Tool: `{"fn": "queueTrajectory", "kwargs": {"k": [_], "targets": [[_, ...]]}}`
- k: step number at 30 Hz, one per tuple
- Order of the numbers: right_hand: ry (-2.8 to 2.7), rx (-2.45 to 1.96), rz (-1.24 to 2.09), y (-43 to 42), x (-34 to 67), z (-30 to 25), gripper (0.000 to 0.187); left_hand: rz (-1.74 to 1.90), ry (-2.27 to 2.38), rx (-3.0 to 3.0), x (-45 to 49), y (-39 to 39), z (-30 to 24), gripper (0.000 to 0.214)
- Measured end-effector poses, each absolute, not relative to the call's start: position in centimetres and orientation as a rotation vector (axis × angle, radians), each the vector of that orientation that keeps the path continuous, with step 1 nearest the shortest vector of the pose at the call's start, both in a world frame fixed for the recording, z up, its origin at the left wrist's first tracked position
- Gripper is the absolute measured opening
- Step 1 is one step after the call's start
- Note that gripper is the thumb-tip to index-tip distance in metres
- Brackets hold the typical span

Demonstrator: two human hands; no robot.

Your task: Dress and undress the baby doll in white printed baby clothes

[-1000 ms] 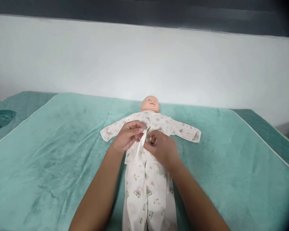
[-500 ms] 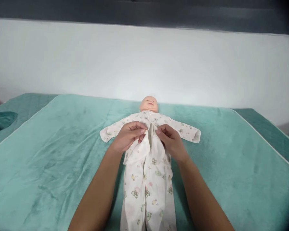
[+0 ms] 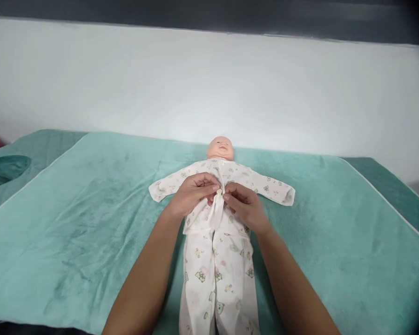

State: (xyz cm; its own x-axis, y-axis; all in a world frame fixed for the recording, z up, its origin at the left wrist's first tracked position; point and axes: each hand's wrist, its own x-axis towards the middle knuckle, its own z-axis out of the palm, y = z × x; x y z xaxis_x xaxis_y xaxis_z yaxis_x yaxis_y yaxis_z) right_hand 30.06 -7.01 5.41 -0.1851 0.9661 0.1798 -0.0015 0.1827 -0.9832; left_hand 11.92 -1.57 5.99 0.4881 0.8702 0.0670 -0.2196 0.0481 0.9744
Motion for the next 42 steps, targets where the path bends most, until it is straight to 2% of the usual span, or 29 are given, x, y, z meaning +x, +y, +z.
{"fn": "queueTrajectory", "kwargs": {"k": [13, 19, 25, 33, 42], "targets": [[-1.435, -0.985, 1.172, -7.1, 30.3, 5.3, 0.018, 0.899, 0.615, 1.279, 11.9, -1.5, 5.9, 0.016], [-1.434, -0.909, 1.152, -7.0, 29.8, 4.7, 0.008, 0.902, 0.607, 1.280, 11.9, -1.5, 5.8, 0.016], [-1.406, -1.026, 1.075, -7.0, 29.1, 4.6, 0.019, 0.869, 0.595, 1.340, 11.6, -1.3, 5.8, 0.016], [-1.422, -1.106, 0.936, -7.4, 28.5, 4.9, 0.019, 0.881, 0.681, 1.434, 11.6, -1.7, 6.2, 0.024], [-1.277, -0.963, 1.231, -6.6, 29.4, 4.8, 0.029, 0.936, 0.604, 1.396, 11.7, -1.7, 5.9, 0.018]]}}
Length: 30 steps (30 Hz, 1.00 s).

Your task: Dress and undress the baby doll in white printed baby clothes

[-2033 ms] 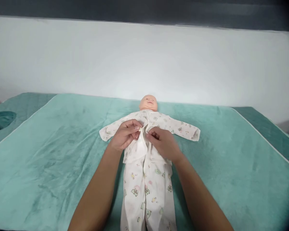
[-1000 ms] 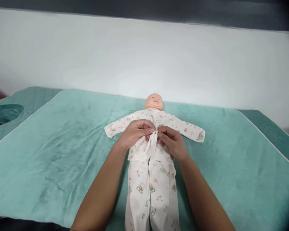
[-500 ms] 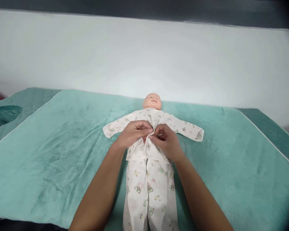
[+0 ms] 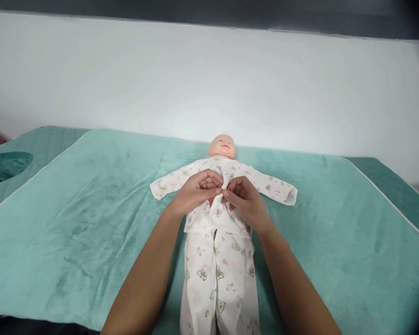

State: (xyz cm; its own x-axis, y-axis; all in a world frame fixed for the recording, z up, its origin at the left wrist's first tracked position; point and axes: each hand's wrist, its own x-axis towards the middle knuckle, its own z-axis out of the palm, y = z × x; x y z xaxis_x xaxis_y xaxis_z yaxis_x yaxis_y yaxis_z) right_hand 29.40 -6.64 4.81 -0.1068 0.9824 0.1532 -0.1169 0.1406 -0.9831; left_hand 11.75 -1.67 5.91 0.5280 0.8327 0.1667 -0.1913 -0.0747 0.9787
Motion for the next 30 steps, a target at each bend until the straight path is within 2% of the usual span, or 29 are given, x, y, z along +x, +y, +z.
{"fn": "queueTrajectory", "kwargs": {"k": [13, 30], "targets": [[-1.348, -1.031, 1.208, -6.7, 29.6, 4.7, 0.031, 0.911, 0.538, 1.324, 11.6, -1.5, 5.9, 0.015], [-1.381, -0.885, 1.357, -6.7, 30.5, 5.0, 0.026, 0.851, 0.557, 1.343, 10.8, -1.5, 6.1, 0.017]]}}
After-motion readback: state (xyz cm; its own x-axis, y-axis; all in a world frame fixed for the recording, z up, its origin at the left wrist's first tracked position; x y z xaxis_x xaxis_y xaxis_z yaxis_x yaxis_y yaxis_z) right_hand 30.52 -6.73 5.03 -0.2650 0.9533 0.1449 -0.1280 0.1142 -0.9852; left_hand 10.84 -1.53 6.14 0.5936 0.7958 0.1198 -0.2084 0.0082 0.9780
